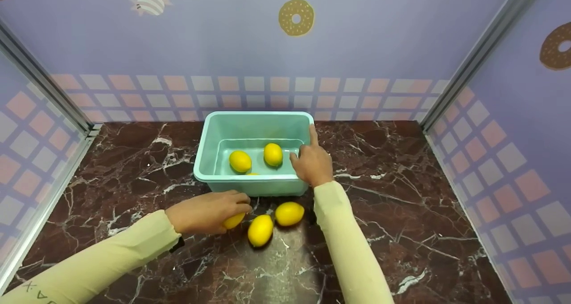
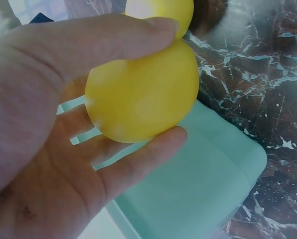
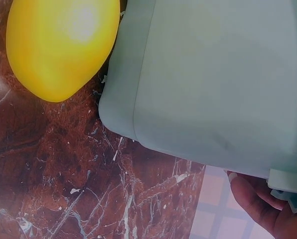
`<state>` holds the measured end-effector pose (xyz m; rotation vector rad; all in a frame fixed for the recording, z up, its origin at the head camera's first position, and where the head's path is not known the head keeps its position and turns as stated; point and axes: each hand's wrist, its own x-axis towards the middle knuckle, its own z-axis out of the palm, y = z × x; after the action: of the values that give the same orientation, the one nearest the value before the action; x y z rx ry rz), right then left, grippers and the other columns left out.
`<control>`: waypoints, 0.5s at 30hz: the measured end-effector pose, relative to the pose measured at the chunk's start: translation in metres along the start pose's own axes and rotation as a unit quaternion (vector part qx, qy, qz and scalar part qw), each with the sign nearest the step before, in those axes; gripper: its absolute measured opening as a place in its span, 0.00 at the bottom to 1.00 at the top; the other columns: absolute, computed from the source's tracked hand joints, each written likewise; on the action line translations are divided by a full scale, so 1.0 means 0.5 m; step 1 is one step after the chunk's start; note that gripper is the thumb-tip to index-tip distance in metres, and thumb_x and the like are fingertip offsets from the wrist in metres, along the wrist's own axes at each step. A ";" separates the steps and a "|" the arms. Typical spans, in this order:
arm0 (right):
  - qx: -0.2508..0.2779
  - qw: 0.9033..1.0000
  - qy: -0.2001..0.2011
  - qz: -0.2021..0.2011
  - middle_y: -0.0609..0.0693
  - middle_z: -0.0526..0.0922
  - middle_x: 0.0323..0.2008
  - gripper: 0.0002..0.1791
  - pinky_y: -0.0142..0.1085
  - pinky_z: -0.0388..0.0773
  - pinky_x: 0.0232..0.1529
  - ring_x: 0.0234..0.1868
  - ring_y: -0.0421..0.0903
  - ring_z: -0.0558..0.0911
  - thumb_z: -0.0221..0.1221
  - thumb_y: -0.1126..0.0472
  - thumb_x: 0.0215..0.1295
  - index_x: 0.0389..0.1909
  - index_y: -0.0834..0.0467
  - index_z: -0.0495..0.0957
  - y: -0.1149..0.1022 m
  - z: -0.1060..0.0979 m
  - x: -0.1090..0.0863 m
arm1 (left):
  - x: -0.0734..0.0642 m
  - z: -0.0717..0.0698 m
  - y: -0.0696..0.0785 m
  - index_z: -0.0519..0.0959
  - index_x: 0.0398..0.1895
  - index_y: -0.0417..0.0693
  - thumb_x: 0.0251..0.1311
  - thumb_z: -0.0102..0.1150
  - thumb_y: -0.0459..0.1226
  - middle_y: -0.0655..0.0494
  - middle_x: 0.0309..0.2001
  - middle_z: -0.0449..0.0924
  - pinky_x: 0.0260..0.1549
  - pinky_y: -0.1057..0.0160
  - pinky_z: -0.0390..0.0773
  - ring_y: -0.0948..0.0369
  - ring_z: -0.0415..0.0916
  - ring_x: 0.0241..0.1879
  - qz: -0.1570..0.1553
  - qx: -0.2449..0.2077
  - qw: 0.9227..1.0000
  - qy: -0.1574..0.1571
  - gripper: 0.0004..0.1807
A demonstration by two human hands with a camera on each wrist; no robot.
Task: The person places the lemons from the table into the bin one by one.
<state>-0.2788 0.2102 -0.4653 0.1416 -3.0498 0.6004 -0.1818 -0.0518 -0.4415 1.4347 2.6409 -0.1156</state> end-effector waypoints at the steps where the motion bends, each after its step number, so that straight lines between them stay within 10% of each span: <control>1: 0.000 1.000 0.001 0.000 0.53 0.42 0.78 0.23 0.54 0.76 0.45 0.37 0.60 0.81 0.53 0.46 0.68 0.44 0.62 0.82 0.000 0.000 0.000 | 0.000 -0.002 0.000 0.81 0.47 0.51 0.51 0.67 0.33 0.56 0.40 0.75 0.40 0.62 0.80 0.57 0.74 0.40 0.001 -0.001 1.000 0.000 0.18; 15: 0.003 1.000 0.001 0.002 0.52 0.42 0.78 0.23 0.50 0.75 0.40 0.33 0.56 0.81 0.53 0.46 0.69 0.44 0.62 0.82 0.000 0.004 -0.004 | -0.002 -0.021 0.002 0.80 0.49 0.51 0.48 0.70 0.34 0.56 0.41 0.76 0.38 0.63 0.79 0.57 0.75 0.40 0.003 0.008 1.000 -0.001 0.21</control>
<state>-0.2770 0.2097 -0.4673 0.1354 -3.0463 0.6099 -0.1813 -0.0506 -0.4310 1.4457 2.6412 -0.1379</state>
